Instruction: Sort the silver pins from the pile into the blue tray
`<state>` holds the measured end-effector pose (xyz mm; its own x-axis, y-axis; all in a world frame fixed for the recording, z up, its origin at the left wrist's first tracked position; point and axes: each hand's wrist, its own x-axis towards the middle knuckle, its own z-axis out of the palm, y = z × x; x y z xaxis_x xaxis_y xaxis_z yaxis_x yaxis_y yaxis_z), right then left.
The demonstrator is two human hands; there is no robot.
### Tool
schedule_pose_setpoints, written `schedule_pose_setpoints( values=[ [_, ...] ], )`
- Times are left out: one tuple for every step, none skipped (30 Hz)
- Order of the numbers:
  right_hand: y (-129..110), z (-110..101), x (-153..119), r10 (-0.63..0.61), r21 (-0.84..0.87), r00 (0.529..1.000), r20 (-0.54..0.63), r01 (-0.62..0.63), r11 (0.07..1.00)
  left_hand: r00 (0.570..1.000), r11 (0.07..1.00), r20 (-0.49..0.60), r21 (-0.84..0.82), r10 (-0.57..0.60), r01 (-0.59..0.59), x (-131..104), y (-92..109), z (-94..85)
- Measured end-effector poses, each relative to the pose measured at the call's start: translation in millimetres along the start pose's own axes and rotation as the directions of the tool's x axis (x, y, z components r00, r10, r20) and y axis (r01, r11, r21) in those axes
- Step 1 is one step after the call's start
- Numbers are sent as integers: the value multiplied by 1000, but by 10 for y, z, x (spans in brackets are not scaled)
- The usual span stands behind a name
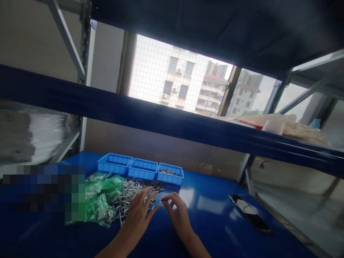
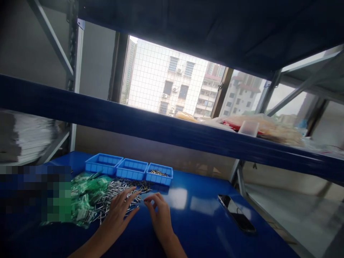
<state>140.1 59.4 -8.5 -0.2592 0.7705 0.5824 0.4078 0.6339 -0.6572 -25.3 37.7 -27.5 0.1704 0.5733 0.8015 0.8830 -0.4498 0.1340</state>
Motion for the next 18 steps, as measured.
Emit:
schedule_pose_setpoints(
  values=[
    [-31, -1, -26, -23, -3, 1000, 7, 23, 1000, 1000, 1000, -6, -4, -11, 11, -7, 20, -19],
    [-56, 0, -49, -45, -8, 999, 16, 45, 999, 1000, 1000, -8, -8, -16, 16, -11, 41, -40],
    [-75, 0, -68, -66, -16, 997, 27, 66, 998, 1000, 1000, -2, -10, -15, 15, -12, 64, -64],
    [-90, -1, -83, -83, -27, 996, 39, 84, 996, 1000, 1000, 4, -13, -6, 6, -10, 84, -89],
    [-103, -3, -94, -95, -39, 994, 52, 97, 995, 1000, 1000, 11, -17, 6, -6, -7, 102, -115],
    [-115, -7, -103, -100, -52, 993, 63, 104, 993, 1000, 999, 16, -25, 23, -22, -3, 116, -142],
    [-128, -12, -112, -104, -63, 992, 73, 108, 992, 999, 999, 19, -35, 38, -37, 2, 126, -172],
    [-142, -17, -123, -107, -73, 991, 80, 113, 991, 998, 998, 24, -49, 51, -50, 6, 132, -202],
    [-158, -21, -137, -111, -80, 990, 84, 118, 990, 998, 996, 30, -64, 62, -60, 10, 136, -234],
    [-175, -24, -154, -115, -85, 990, 84, 122, 989, 997, 995, 39, -80, 68, -65, 12, 139, -265],
    [-192, -25, -173, -118, -88, 990, 81, 125, 988, 996, 993, 47, -96, 75, -70, 12, 140, -295],
    [-208, -25, -193, -119, -90, 990, 76, 126, 988, 995, 991, 54, -111, 79, -73, 11, 141, -321],
    [-223, -25, -213, -118, -92, 991, 67, 124, 988, 995, 990, 59, -123, 81, -73, 9, 140, -343],
    [-234, -23, -229, -115, -93, 992, 55, 120, 988, 995, 988, 63, -133, 81, -72, 7, 139, -360],
    [-242, -22, -240, -113, -90, 993, 45, 116, 989, 995, 988, 68, -140, 79, -69, 5, 137, -372],
    [-247, -22, -246, -113, -86, 993, 38, 115, 990, 994, 987, 72, -145, 76, -65, 4, 133, -380],
    [-247, -22, -248, -116, -81, 993, 36, 119, 990, 994, 987, 76, -147, 73, -61, 4, 128, -384],
    [-244, -23, -246, -122, -78, 992, 37, 124, 989, 994, 987, 79, -147, 68, -56, 5, 122, -386]
  ],
)
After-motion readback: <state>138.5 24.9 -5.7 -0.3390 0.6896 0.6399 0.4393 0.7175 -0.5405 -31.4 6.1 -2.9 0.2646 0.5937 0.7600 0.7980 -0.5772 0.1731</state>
